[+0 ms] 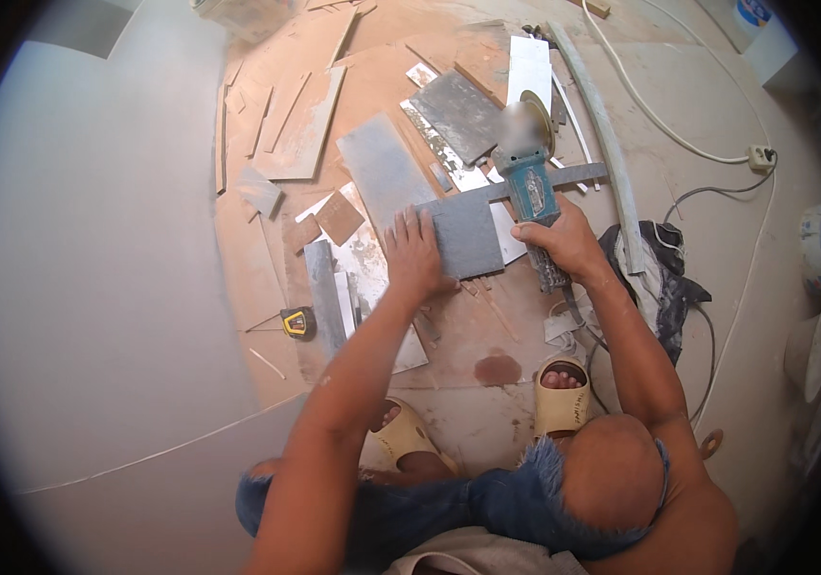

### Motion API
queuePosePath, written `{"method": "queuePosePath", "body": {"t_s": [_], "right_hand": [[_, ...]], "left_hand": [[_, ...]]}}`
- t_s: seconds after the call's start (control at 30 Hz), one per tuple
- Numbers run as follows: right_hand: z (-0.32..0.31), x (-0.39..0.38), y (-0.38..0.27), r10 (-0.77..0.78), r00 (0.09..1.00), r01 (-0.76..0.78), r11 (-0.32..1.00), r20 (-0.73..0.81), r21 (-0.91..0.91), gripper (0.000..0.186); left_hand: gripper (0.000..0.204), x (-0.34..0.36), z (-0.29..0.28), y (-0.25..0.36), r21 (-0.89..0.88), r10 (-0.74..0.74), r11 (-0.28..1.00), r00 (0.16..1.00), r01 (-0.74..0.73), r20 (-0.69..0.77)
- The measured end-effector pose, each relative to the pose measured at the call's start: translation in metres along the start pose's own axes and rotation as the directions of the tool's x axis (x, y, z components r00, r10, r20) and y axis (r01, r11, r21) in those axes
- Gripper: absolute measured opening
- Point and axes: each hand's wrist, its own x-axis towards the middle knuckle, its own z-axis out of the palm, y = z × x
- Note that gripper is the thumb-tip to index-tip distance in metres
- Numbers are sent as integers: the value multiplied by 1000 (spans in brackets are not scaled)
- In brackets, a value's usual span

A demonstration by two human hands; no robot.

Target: The person measures and marks rectangular tiles on the floor, then uses a handheld power saw to cut them along the marked lines. After cutting, the person picks up the cut pieces and walks to another room.

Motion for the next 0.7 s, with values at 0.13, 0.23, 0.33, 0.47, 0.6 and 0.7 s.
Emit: {"method": "queuePosePath", "body": {"t_s": [0.13,0.23,0.33,0.47,0.6,0.7], "right_hand": [[-5,-3,4,-78,997,77,996,-27,-45,57],[-8,-6,3,-23,999,24,999,-29,28,54],[-14,-2,6,46,998,-44,997,-31,59,50],[-18,4,7,-53,998,55,997,-29,54,50],[-15,9,1,-17,1000,18,1000,-25,25,52],[-10,16,2,-63,998,64,998,-27,27,47]], "left_hand": [[152,31,-13,-28,21,160,986,980,-163,117],[152,34,-8,-33,14,212,977,973,-214,96],[149,29,7,-38,-18,190,982,982,-190,-9],[145,38,14,-36,-76,107,990,989,-115,-104],[144,50,17,-36,-89,57,994,992,-67,-109],[144,54,20,-38,-108,61,991,988,-77,-144]]}}
